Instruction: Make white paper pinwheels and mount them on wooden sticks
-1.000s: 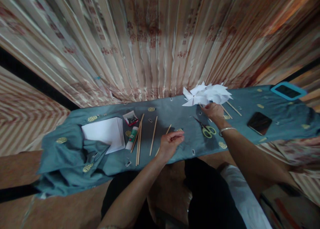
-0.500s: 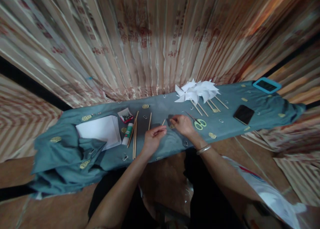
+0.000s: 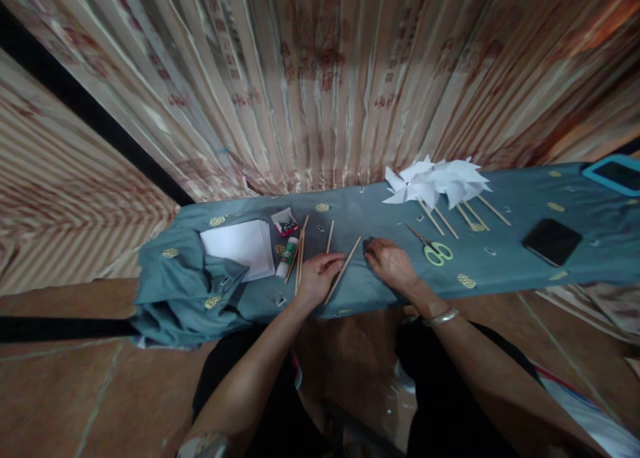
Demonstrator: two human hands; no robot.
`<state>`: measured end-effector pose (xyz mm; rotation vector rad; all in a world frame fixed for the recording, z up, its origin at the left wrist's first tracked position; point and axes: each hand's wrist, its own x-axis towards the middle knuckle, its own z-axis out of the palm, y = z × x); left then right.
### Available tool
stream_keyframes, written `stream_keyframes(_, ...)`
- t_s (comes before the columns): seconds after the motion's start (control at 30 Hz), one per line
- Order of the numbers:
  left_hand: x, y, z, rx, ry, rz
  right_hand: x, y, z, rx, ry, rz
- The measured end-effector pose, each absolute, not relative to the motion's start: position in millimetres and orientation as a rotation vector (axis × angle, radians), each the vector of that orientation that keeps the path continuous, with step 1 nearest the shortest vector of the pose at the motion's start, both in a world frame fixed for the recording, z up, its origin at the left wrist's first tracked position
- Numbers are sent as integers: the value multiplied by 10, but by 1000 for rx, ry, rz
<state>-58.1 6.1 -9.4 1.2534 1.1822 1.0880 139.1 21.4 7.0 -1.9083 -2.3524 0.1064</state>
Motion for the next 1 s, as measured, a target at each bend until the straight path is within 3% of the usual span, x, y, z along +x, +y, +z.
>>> stream_keyframes(0.2, -885, 73, -41, 1718, 1300, 1086, 1350, 231, 80, -1938, -2430, 34)
stream_keyframes(0.47, -1131, 153, -33, 1889, 1455, 1097, 1340, 221, 91, -1925, -2459, -13)
stream_keyframes(1.0, -945, 30, -77, 2311, 1372, 681, 1172, 206, -12, -1700, -2425, 77)
